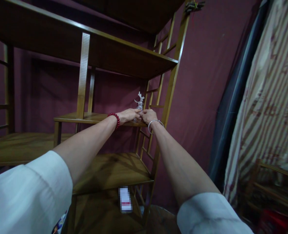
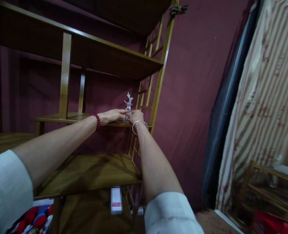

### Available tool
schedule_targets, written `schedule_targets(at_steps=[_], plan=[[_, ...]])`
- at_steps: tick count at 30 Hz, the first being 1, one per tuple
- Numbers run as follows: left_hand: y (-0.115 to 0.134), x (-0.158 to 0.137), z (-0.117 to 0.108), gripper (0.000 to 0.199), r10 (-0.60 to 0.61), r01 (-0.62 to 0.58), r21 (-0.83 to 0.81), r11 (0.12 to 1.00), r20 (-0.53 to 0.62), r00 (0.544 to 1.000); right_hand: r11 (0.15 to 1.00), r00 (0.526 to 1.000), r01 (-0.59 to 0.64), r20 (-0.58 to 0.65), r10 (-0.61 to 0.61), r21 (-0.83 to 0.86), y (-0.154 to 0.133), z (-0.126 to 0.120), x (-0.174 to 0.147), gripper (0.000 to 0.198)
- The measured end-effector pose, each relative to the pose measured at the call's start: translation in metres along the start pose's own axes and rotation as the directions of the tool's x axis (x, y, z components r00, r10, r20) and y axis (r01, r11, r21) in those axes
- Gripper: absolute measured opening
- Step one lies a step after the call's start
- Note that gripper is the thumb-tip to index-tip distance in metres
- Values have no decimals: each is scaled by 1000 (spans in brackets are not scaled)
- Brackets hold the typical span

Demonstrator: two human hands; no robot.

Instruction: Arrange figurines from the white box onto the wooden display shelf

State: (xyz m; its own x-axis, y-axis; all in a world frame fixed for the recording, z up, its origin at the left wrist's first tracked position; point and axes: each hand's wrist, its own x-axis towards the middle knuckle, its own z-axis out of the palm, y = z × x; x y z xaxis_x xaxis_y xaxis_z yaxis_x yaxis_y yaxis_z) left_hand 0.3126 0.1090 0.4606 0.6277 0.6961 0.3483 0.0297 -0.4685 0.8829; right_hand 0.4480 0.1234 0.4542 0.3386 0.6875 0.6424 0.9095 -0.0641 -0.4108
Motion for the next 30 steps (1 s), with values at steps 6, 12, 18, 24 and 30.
schedule_targets(at_steps=[6, 12, 18, 24, 30], plan=[[-5, 4, -2, 50, 24, -23, -30, 999, 37, 999, 1000, 1000, 10, 8, -10, -5, 3, 2, 4, 17], [-7, 4, -2, 53, 31, -32, 32, 999, 24, 999, 997, 998, 40, 42, -37, -72, 5, 3, 6, 20], [-5, 2, -1, 51, 33, -33, 8, 999, 52, 998, 997, 999, 36, 32, -34, -66, 5, 4, 5, 21], [-8, 6, -3, 50, 65, -66, 41, 997, 39, 997, 998, 998, 35, 47, -33, -45, 7, 6, 7, 20], [-11, 8, -5, 52, 100, -103, 64, 993, 59, 993, 999, 999, 31, 39, -30, -31, 10, 9, 10, 19]])
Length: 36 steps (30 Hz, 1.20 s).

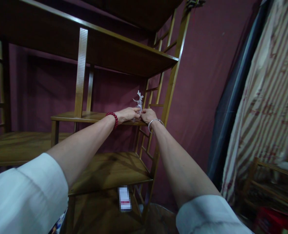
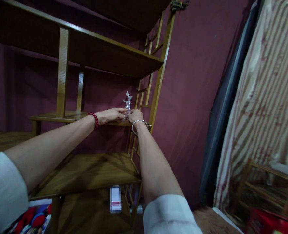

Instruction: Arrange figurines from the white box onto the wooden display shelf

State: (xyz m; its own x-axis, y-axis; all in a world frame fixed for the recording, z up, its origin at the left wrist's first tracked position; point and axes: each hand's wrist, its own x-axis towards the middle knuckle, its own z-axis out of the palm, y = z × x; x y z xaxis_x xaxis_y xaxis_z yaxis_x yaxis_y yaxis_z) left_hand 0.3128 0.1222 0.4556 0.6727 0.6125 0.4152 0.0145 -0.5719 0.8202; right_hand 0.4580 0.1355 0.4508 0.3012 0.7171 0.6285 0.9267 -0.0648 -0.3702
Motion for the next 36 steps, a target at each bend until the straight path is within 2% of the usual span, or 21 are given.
schedule_targets(at_steps=[6, 10, 14, 17, 21, 25, 27, 29, 33, 34, 36], plan=[[-4, -2, -3, 66, 41, -28, 155, 987, -77, 996, 999, 999, -19, 27, 18, 36, 2, 0, -1, 23], [-11, 4, -6, 66, 67, -50, 158, 986, -105, 992, 997, 998, -52, 23, 50, 62, 1, -1, -3, 26], [-15, 9, -5, 50, 59, -42, 119, 992, -142, 988, 991, 993, -111, -37, 113, 71, -2, -3, -5, 25], [-15, 7, -4, 38, 46, -1, 188, 982, -233, 971, 981, 978, -155, -124, 169, 114, -2, -3, -9, 25], [-13, -1, -5, 31, 123, 28, 384, 923, -363, 923, 948, 951, -116, -241, 192, 297, 3, -2, -16, 33], [-8, -11, -6, 28, 250, -23, 485, 874, -408, 878, 832, 937, -25, -276, 212, 554, 4, -3, -29, 35], [-6, -18, -3, 29, 289, -60, 460, 886, -447, 847, 788, 934, 11, -288, 211, 615, -2, -6, -42, 34], [-4, -30, 4, 28, 291, -91, 391, 916, -490, 822, 783, 927, 62, -326, 184, 619, -13, -11, -63, 34], [-13, -77, 30, 27, 305, -192, 271, 943, -482, 821, 773, 950, 158, -307, 50, 615, -38, -11, -126, 33], [-18, -92, 36, 25, 297, -190, 255, 948, -497, 815, 780, 962, 151, -273, 26, 607, -44, -7, -144, 33], [-34, -127, 49, 23, 224, -97, 249, 964, -556, 800, 786, 978, 112, -207, 20, 607, -52, 9, -183, 34]])
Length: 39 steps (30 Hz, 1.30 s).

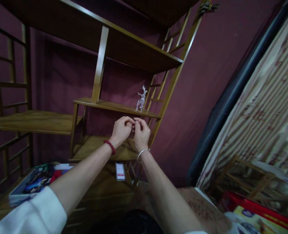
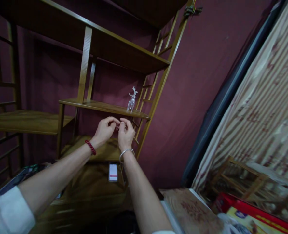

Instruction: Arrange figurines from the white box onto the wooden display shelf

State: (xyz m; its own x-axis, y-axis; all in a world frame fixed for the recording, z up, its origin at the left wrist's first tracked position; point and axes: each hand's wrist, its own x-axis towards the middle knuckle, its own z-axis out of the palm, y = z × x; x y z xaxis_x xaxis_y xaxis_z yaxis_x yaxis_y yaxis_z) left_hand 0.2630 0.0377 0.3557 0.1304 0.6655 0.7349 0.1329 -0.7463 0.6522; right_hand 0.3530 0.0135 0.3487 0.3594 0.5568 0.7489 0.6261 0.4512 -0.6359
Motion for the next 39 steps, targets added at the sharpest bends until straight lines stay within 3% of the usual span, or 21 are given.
schedule_targets(at_steps=[4, 7, 10, 13, 15, 18, 23, 28, 39], plan=[[-33, -78, -22, 18, -251, 253, 215, 943, -37, 967, 998, 987, -49, 154, 53, -30, 19, 28, -88, 26], [-63, -136, -39, 17, -483, 451, 319, 834, 25, 875, 975, 938, -197, 272, 217, -99, 37, 50, -154, 25], [-86, -195, -56, 18, -609, 551, 391, 737, 30, 793, 923, 852, -318, 362, 379, -219, 45, 68, -220, 25], [-101, -247, -72, 18, -741, 676, 421, 605, -15, 672, 876, 774, -405, 411, 481, -262, 41, 81, -278, 24], [-106, -275, -83, 21, -796, 739, 417, 529, -58, 602, 854, 758, -453, 392, 521, -258, 34, 87, -308, 24], [-108, -302, -99, 21, -829, 780, 399, 482, -80, 554, 852, 744, -465, 415, 523, -239, 21, 88, -335, 24], [-99, -314, -116, 20, -815, 772, 382, 508, -77, 574, 881, 759, -408, 447, 473, -239, -4, 80, -344, 27], [-87, -313, -117, 19, -778, 744, 367, 558, -79, 623, 900, 791, -365, 430, 436, -240, -10, 72, -342, 28], [-67, -316, -122, 18, -775, 751, 355, 558, -101, 624, 924, 820, -325, 427, 381, -200, -11, 70, -349, 27]])
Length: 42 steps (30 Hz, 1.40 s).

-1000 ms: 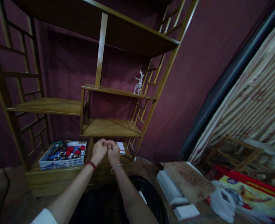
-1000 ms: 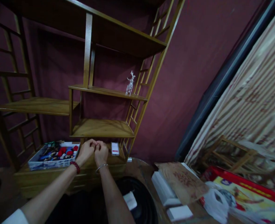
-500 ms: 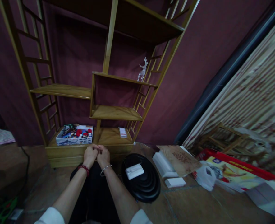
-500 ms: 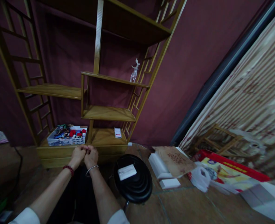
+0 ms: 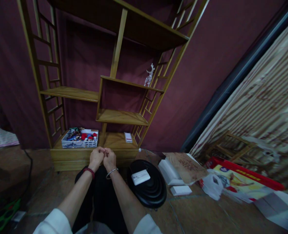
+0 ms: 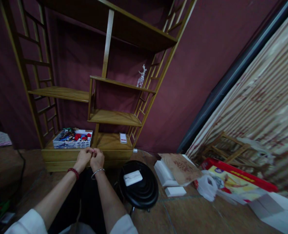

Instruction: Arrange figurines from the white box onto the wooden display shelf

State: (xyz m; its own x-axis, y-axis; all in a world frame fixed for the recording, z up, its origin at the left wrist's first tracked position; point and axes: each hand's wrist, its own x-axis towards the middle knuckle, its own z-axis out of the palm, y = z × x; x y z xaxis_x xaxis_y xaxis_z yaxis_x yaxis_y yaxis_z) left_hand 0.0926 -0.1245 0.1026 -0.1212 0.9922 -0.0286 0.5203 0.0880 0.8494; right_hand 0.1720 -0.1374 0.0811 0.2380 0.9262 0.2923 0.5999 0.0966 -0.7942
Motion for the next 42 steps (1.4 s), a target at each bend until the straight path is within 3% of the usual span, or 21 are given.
schedule_targets(at_steps=[10, 24, 42], plan=[[-7, 6, -4, 20, 14, -14, -2, 1000, -17, 1000, 999, 1000, -12, -1, 12, 33, -9, 4, -2, 27], [-34, 19, -9, 21, -36, 39, 76, 996, -42, 998, 998, 993, -51, 109, 54, -30, -16, 24, -2, 30], [-63, 77, -25, 22, -106, 110, 162, 981, -32, 994, 996, 963, -73, 256, 84, -52, -10, 86, 43, 24]])
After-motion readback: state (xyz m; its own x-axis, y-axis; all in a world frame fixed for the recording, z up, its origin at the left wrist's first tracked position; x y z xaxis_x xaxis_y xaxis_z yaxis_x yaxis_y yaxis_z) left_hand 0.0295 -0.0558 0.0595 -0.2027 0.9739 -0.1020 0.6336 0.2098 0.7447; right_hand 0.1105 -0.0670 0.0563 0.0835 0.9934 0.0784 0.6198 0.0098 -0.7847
